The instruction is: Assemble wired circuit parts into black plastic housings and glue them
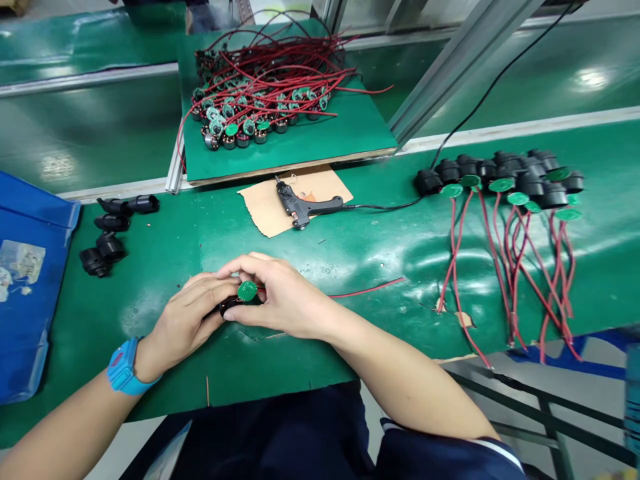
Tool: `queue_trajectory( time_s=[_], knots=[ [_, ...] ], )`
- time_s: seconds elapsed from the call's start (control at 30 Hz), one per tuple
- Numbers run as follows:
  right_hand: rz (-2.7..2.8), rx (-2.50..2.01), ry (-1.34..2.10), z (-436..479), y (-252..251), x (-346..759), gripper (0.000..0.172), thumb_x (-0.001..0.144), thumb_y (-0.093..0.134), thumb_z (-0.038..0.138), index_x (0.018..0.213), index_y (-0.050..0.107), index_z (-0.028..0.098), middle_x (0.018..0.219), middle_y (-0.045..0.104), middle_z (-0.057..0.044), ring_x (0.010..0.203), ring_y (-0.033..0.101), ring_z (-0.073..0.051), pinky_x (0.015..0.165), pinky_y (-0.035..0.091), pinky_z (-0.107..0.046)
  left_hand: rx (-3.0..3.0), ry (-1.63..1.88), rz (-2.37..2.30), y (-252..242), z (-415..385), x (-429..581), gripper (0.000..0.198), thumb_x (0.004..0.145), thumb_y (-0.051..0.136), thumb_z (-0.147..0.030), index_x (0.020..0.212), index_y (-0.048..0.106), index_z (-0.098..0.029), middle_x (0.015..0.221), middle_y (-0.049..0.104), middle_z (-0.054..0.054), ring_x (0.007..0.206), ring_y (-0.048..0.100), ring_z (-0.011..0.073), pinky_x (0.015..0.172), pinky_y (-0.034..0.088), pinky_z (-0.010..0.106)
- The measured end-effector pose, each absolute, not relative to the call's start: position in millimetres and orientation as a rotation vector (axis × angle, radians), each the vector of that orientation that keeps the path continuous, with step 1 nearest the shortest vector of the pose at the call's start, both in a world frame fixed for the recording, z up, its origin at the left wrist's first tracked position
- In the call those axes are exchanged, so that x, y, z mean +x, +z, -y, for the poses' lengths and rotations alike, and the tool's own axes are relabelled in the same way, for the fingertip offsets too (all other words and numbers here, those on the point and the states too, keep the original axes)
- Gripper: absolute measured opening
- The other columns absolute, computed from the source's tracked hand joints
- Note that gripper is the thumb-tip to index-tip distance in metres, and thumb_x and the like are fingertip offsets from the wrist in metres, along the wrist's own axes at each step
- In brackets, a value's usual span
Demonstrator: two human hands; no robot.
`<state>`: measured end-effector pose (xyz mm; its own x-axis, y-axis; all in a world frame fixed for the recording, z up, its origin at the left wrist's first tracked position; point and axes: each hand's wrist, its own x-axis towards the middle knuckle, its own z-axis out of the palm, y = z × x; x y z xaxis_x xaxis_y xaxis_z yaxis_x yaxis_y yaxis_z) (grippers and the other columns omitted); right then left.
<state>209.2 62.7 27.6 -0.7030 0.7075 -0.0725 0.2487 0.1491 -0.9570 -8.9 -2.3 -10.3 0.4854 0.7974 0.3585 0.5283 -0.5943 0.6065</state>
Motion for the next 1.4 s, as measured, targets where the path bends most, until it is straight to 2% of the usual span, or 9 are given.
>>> queue_trajectory(
  time_s=[0.23,0.37,0.47,0.73,0.93,1.13,1.23,1.3,1.4],
  knots=[
    [1.976,-0.862,1.660,-62,27,209,0.039,0.085,0.076,0.022,0.122,0.064,0.025,0.093,0.053,0.001,0.081,0.054,-0.013,0.059,0.044,-0.022,2.377,0.864,-1.103,-9,3,-7,0.037,0.101,0.058,-0.018,0.138,0.056,-0.020,0.129,0.072,0.012,0.124,0.067,0.0240,0.111,0.050,0.044],
    [1.884,-0.831,1.707,-59,26,207,0.038,0.083,0.066,0.012,0.119,0.062,0.024,0.094,0.052,0.001,0.086,0.055,-0.014,0.069,0.048,-0.026,2.383,0.889,-1.125,-11,4,-7,0.036,0.100,0.060,-0.015,0.136,0.058,-0.017,0.126,0.072,0.013,0.122,0.066,0.0236,0.111,0.050,0.042],
    [1.796,-0.803,1.743,-57,24,205,0.035,0.084,0.066,0.014,0.118,0.060,0.022,0.096,0.052,0.000,0.089,0.056,-0.014,0.076,0.050,-0.029,2.342,0.938,-1.174,-10,4,-5,0.038,0.099,0.062,-0.016,0.136,0.057,-0.019,0.125,0.072,0.012,0.120,0.066,0.0232,0.109,0.051,0.041],
    [1.827,-0.800,1.614,-59,20,204,0.034,0.087,0.073,0.021,0.119,0.061,0.023,0.108,0.063,-0.003,0.095,0.060,-0.016,0.079,0.049,-0.030,2.366,0.912,-1.220,-6,6,-6,0.040,0.099,0.061,-0.014,0.139,0.055,-0.020,0.125,0.071,0.010,0.119,0.067,0.0227,0.111,0.050,0.039],
    [1.889,-0.736,1.603,-61,22,206,0.036,0.087,0.078,0.030,0.118,0.063,0.022,0.105,0.066,-0.002,0.095,0.060,-0.015,0.077,0.048,-0.027,2.497,0.895,-1.230,-10,8,-8,0.039,0.100,0.059,-0.014,0.139,0.055,-0.017,0.126,0.070,0.012,0.118,0.065,0.0250,0.111,0.049,0.040],
    [1.908,-0.708,1.403,-53,18,198,0.035,0.078,0.073,0.018,0.110,0.059,0.022,0.100,0.064,0.002,0.089,0.060,-0.012,0.086,0.049,-0.025,2.665,0.940,-1.249,-9,12,-7,0.039,0.097,0.058,-0.004,0.135,0.057,-0.010,0.119,0.070,0.015,0.112,0.067,0.0263,0.106,0.051,0.042],
    [1.924,-0.723,1.406,-53,20,200,0.034,0.078,0.072,0.018,0.109,0.058,0.021,0.103,0.064,0.001,0.090,0.061,-0.012,0.081,0.050,-0.022,2.737,0.946,-1.248,-9,12,-7,0.036,0.097,0.059,-0.006,0.133,0.059,-0.011,0.117,0.072,0.014,0.108,0.069,0.0264,0.103,0.053,0.042],
    [1.926,-0.762,1.500,-55,25,206,0.031,0.083,0.073,0.024,0.110,0.059,0.021,0.102,0.064,0.001,0.083,0.062,-0.010,0.072,0.051,-0.020,2.727,0.978,-1.303,-9,12,-7,0.032,0.098,0.062,-0.013,0.130,0.061,-0.012,0.112,0.073,0.012,0.103,0.071,0.0254,0.100,0.055,0.041],
    [2.011,-0.860,1.563,-53,37,213,0.031,0.089,0.074,0.040,0.110,0.061,0.021,0.075,0.061,0.006,0.059,0.058,-0.008,0.056,0.044,-0.019,2.610,1.104,-1.404,-11,10,-6,0.029,0.098,0.067,-0.024,0.125,0.061,-0.014,0.108,0.075,0.010,0.099,0.073,0.0236,0.094,0.058,0.038]
  ],
)
